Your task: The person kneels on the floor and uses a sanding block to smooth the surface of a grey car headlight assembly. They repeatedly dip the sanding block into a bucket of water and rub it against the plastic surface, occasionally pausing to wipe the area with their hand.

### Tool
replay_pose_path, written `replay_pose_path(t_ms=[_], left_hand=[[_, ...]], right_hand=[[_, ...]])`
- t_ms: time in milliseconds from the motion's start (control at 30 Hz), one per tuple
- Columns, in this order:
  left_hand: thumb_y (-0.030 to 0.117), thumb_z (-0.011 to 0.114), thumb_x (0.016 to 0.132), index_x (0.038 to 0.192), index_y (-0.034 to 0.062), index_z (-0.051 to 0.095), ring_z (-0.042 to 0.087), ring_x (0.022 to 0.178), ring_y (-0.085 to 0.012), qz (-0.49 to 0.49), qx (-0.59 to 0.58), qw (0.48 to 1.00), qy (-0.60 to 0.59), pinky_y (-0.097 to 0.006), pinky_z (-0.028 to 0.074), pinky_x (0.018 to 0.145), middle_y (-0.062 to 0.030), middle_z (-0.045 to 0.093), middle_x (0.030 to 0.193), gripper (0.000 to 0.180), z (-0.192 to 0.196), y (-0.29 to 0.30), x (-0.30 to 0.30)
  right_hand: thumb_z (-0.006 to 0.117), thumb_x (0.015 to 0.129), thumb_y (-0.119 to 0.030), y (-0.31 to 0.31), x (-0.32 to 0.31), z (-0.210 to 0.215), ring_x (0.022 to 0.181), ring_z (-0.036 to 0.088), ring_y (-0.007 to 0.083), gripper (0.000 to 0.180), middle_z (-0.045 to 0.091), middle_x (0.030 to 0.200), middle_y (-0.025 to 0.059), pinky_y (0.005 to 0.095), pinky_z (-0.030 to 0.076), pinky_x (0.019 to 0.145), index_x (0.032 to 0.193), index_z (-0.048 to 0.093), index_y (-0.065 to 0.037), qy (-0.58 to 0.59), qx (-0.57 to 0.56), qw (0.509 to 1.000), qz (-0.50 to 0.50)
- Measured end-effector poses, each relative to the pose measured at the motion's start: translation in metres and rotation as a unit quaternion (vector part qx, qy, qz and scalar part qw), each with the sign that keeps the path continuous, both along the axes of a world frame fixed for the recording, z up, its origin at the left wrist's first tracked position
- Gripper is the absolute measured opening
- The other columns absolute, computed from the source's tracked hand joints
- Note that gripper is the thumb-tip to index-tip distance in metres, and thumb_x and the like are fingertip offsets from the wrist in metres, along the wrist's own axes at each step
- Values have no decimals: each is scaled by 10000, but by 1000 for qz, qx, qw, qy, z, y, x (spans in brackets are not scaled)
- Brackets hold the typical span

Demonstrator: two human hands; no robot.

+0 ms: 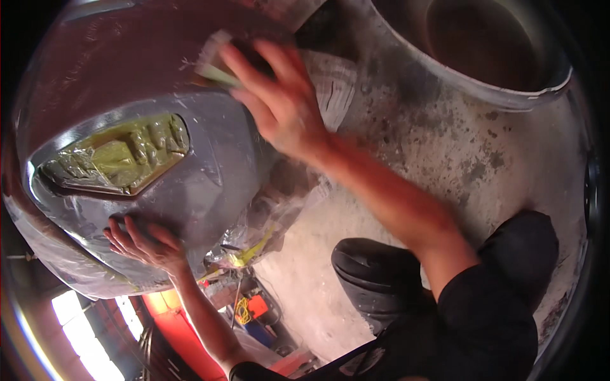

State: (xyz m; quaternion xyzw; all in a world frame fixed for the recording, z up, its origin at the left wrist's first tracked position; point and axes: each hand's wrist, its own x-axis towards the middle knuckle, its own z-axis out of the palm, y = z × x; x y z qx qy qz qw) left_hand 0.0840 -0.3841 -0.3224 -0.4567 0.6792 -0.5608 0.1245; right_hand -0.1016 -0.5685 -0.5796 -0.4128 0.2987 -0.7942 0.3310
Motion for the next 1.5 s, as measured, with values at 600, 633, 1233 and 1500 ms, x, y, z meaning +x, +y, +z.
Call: replay_pose_path(t_ms=[600,633,1233,1500], left_hand=[[313,445,1125,1566,78,504,365,1570,-464,-5,24,1000,0,-639,201,1286,-241,478,1628,503,0,-5,-4],[310,444,1125,1570,82,499,366,1569,-463,8,22,1000,-5,-641,204,1284,-241,475,1630,503,1,-3,-7],[363,441,1128,1556,80,514,389,1555,-462,-15,24,1000,-7,-651,234,1266,-242,485,1619,519,4,-1,-4],[359,435,1128,1552,81,514,413,1534,-469,-18,9,1000,-12,-661,257,1251,-236,497,1603,513,5,-4,-12]], right_hand=[[783,918,-92,-31,8,-6,1139,602,425,611,606,1284,244,482,499,1011,1512,639,-96,-30,75,997,-3],[783,918,-94,-37,10,-3,1147,602,425,610,605,1283,245,485,498,1014,1511,640,-100,-27,73,997,-6],[825,855,-11,7,6,-7,1151,605,411,673,594,1375,277,470,519,989,1499,632,-52,5,53,998,25],[815,864,-34,59,29,-22,1123,608,413,631,612,1296,243,471,516,987,1473,673,-117,-38,64,997,18]])
